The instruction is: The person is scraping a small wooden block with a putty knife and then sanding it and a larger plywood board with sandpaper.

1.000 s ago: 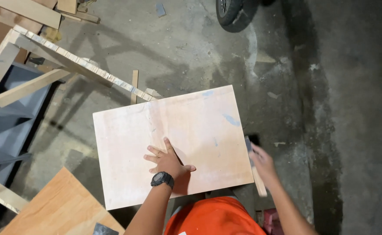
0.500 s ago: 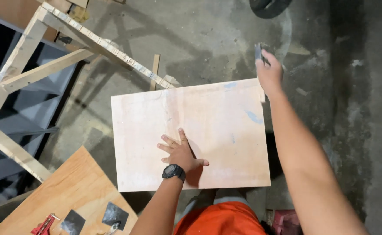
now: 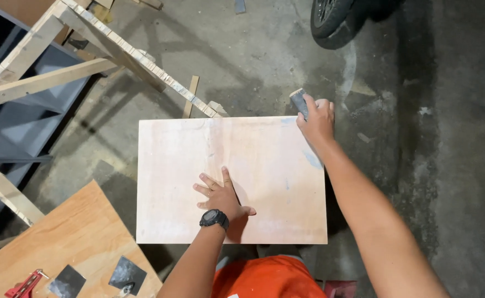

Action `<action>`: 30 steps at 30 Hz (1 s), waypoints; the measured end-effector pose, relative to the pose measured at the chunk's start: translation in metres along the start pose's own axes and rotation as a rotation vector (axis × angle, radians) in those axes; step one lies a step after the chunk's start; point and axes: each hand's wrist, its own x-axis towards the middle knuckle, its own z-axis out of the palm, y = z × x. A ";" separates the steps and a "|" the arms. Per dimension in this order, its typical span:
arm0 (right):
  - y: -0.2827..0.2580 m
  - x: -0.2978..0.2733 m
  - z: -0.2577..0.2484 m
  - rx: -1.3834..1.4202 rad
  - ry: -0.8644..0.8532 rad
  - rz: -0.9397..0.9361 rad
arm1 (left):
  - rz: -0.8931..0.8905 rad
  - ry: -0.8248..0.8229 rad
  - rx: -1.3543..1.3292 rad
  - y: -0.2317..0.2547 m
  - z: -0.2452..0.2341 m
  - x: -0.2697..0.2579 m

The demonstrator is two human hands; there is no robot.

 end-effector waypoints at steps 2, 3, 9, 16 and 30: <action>0.001 0.005 -0.004 -0.009 -0.030 0.006 | 0.003 -0.001 0.001 0.000 -0.001 0.000; 0.001 0.007 -0.006 -0.019 -0.063 0.011 | 0.008 -0.004 0.000 -0.001 -0.001 0.000; -0.011 0.027 -0.100 1.021 0.010 0.937 | 0.010 -0.011 -0.009 0.000 -0.005 -0.006; -0.065 -0.049 -0.153 2.026 -0.160 1.369 | 0.022 0.016 -0.025 -0.005 0.001 -0.007; -0.147 -0.098 -0.161 1.965 -0.566 1.325 | 0.415 0.161 -1.440 -0.004 0.035 0.002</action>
